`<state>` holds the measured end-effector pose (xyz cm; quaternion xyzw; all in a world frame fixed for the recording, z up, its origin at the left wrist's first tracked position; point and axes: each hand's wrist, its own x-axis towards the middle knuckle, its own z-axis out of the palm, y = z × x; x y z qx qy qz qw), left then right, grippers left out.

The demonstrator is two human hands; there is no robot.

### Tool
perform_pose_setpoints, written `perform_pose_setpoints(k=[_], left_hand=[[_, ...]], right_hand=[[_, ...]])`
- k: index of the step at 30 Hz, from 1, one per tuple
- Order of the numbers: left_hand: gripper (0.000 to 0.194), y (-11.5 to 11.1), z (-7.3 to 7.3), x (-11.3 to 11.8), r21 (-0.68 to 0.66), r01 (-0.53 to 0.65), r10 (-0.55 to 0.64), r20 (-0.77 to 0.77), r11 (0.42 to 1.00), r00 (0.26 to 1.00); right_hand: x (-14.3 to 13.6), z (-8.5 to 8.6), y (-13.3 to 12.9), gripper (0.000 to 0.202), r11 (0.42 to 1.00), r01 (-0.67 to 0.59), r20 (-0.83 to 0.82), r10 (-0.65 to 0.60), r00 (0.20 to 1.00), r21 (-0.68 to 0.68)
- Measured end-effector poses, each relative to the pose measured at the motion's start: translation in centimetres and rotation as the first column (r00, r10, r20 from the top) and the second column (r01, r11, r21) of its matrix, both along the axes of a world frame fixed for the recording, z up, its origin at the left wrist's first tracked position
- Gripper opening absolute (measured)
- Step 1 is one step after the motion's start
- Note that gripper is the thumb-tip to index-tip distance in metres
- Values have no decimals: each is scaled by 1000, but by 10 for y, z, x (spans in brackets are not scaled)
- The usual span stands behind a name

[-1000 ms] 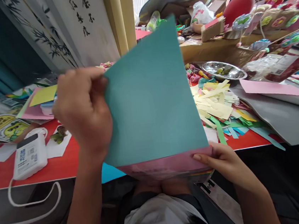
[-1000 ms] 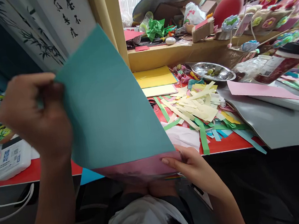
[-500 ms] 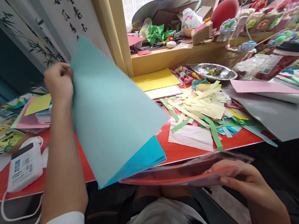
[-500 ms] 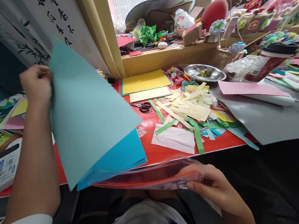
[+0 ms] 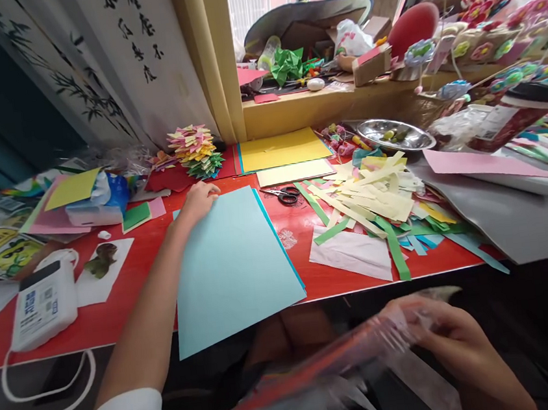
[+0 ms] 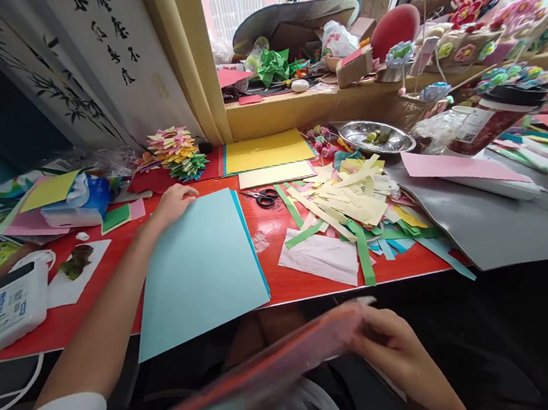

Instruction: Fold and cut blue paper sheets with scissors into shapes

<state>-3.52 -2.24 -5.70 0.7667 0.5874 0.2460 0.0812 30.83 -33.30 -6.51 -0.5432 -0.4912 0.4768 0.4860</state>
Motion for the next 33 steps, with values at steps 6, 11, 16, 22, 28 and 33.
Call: perform_pose_setpoints(k=[6,11,16,22,28,33], left_hand=[[24,-93,67,36,292,172,-188,30,941,982],[21,-234,64,77,748,145,-235,16,647,972],[23,-277,7,107,635,403,-345,-221,659,912],[42,-260,-7,112,586,271,-176,-214,764,961],[29,-258,-15,108,677,340,-251,-231,653,940],[24,-254,-21,105,731,356,-287,-225,583,931]], right_hand=[[-7,-6,25,24,995,54,-161,-67,985,-85],[-16,-2,35,24,993,97,-179,-107,978,-64],[-13,6,36,18,995,100,-55,-100,994,16],[-18,34,45,16,992,79,175,-95,980,98],[-32,59,58,19,994,21,242,-47,969,110],[-40,62,63,27,996,47,276,-67,959,78]])
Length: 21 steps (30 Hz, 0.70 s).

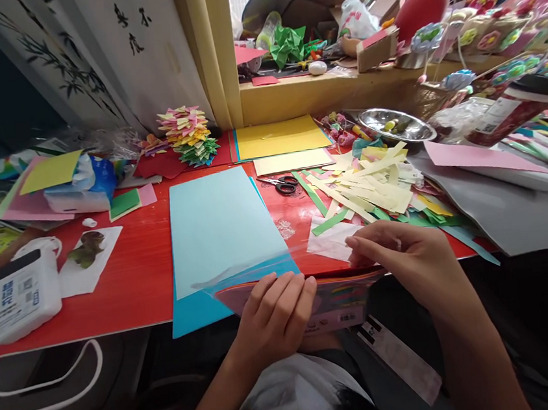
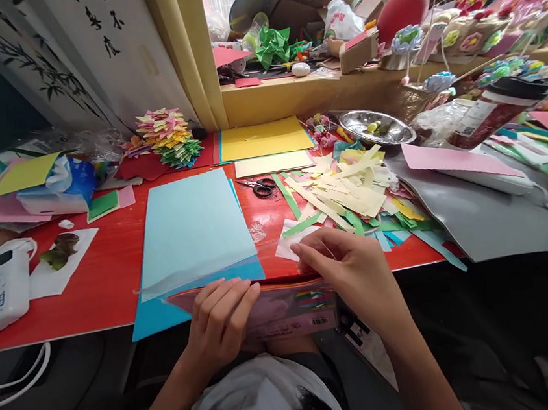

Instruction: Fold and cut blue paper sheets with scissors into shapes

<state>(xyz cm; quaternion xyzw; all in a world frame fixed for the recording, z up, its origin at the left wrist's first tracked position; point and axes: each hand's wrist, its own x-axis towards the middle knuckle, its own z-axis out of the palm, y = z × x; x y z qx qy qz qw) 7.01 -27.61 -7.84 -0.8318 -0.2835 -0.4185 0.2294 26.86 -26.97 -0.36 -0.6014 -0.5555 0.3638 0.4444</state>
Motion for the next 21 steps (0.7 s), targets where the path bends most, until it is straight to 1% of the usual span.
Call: perform_pose_setpoints(k=[3,7,13,21], left_hand=[[21,1,-3,-1,49,-8,8,4,999,1000],[18,2,-7,-2,82,1,-1,5,997,1000],[23,5,-10,-2,102,10,-12,16,995,1000],[23,6,-13,-3,139,-5,3,15,990,1000]], right_hand=[[-3,0,0,27,1000,15,-8,-15,1000,-4],[-3,0,0,28,1000,17,2,-17,1000,-21],[0,-3,1,28,1000,11,8,-11,1000,-14],[-3,-3,1,25,1000,31,8,-31,999,1]])
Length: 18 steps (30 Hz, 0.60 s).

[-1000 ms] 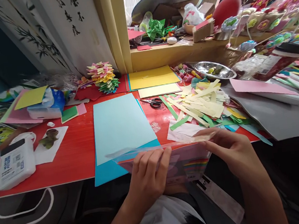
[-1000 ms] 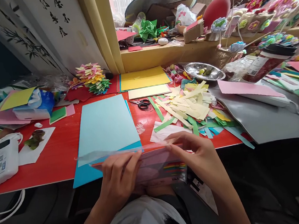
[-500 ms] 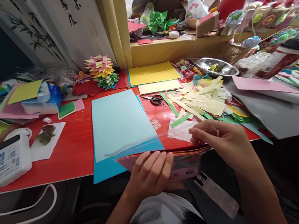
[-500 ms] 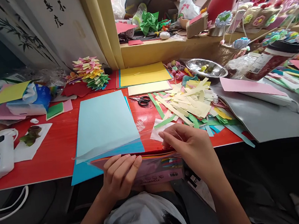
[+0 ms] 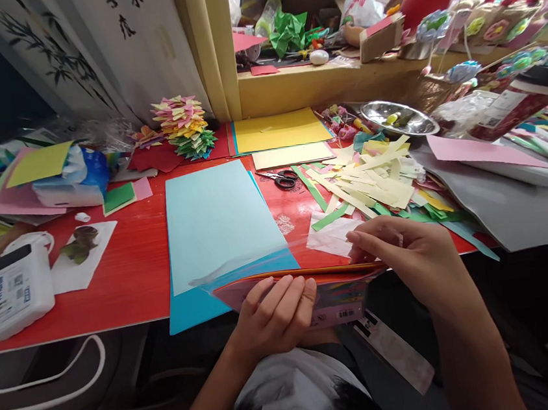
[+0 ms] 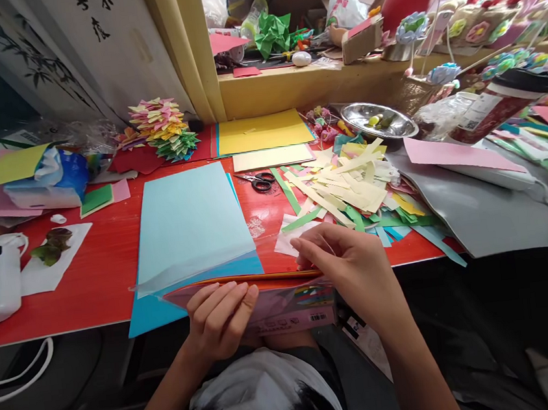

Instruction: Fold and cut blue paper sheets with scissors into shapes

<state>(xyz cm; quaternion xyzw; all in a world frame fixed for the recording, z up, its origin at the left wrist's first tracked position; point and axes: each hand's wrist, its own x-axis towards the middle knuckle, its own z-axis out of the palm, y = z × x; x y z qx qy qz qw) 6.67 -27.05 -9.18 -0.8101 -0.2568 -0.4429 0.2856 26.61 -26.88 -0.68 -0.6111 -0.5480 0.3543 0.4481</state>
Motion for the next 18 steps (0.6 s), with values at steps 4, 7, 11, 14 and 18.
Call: perform_pose_setpoints(k=[4,7,11,14,18], left_hand=[[15,-3,4,0,-8,2,-2,-1,1000,1000],[14,-8,12,1,-65,32,-31,14,997,999],[11,-14,19,2,-63,47,-43,63,997,997],[13,-15,17,1,-40,26,-24,42,999,999],[14,-15,15,1,-54,30,-27,50,998,998]], right_hand=[[1,1,0,25,1000,-10,15,10,1000,0],[1,2,0,24,1000,-10,34,11,999,-12],[-1,3,-1,23,1000,-8,24,8,1000,-15],[-1,2,-1,23,1000,8,41,-8,999,0],[-1,1,-1,24,1000,14,60,-15,998,14]])
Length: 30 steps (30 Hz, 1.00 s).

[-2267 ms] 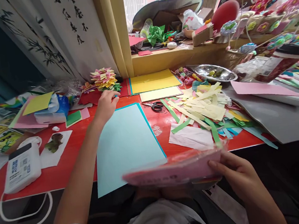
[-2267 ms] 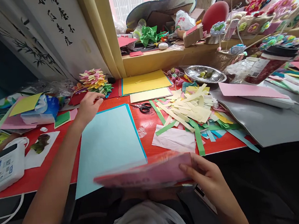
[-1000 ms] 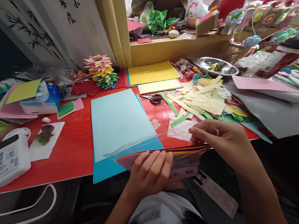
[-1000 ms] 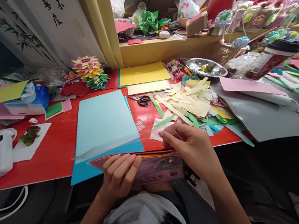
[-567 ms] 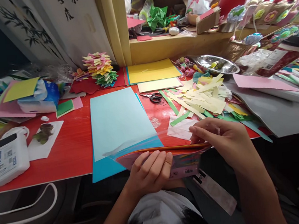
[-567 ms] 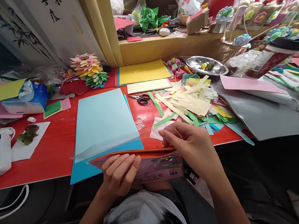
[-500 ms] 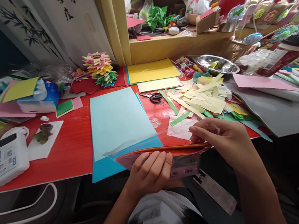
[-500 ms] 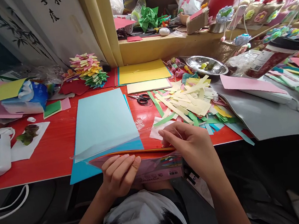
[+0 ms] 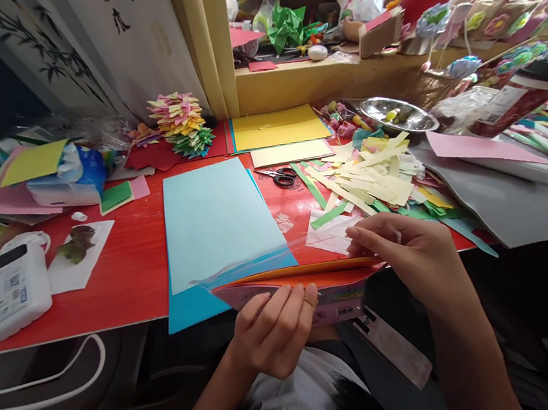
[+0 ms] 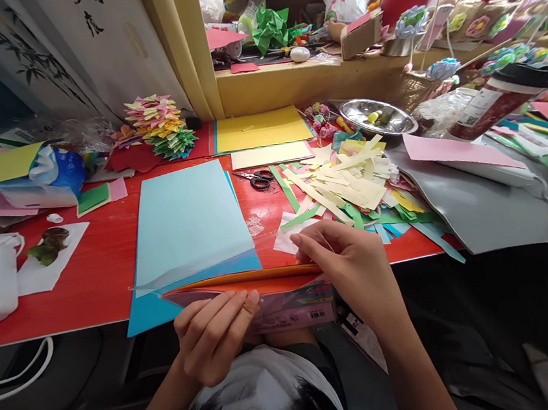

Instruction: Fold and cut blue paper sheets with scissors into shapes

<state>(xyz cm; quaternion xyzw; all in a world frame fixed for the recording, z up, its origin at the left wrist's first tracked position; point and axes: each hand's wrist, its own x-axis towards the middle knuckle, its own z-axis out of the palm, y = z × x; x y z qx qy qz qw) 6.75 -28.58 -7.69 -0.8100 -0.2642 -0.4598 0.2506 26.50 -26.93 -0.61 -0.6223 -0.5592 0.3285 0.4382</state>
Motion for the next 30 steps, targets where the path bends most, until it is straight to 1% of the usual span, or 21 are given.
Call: perform_pose_setpoints(k=[1,3,5,6,10,13,17,21,26,30], left_hand=[[14,-1,2,1,-44,11,-10,25,999,1000],[13,-3,8,5,-182,42,-25,97,982,995],[15,-5,15,9,-304,45,0,146,952,989],[19,-7,18,10,-333,26,25,147,943,989],[38,-10,22,15,-328,-114,132,34,938,991],[42,-11,24,18,-349,-177,180,-22,920,983],[36,-11,30,20,-396,-185,185,-37,900,982],[34,-10,34,20,-425,-188,174,-72,886,982],[29,-12,37,19,-421,-183,178,-52,889,983],[26,-15,35,19,-424,-167,168,-34,890,985]], right_hand=[[0,0,0,24,1000,1,-3,-1,1000,2],[0,0,0,23,1000,5,-9,-5,1000,2],[0,0,0,23,1000,8,-12,-8,1000,-2],[0,0,0,23,1000,6,-14,-6,1000,-7],[-1,0,0,21,1000,0,-29,0,1000,-9],[-1,-1,-1,21,1000,11,-39,-11,999,7],[-1,-2,-1,22,1000,11,-30,-10,1000,14],[0,-4,-1,20,999,14,-34,-12,999,35],[0,-4,-2,20,999,-4,-32,5,999,37],[0,-6,-2,19,997,-9,-31,12,999,75]])
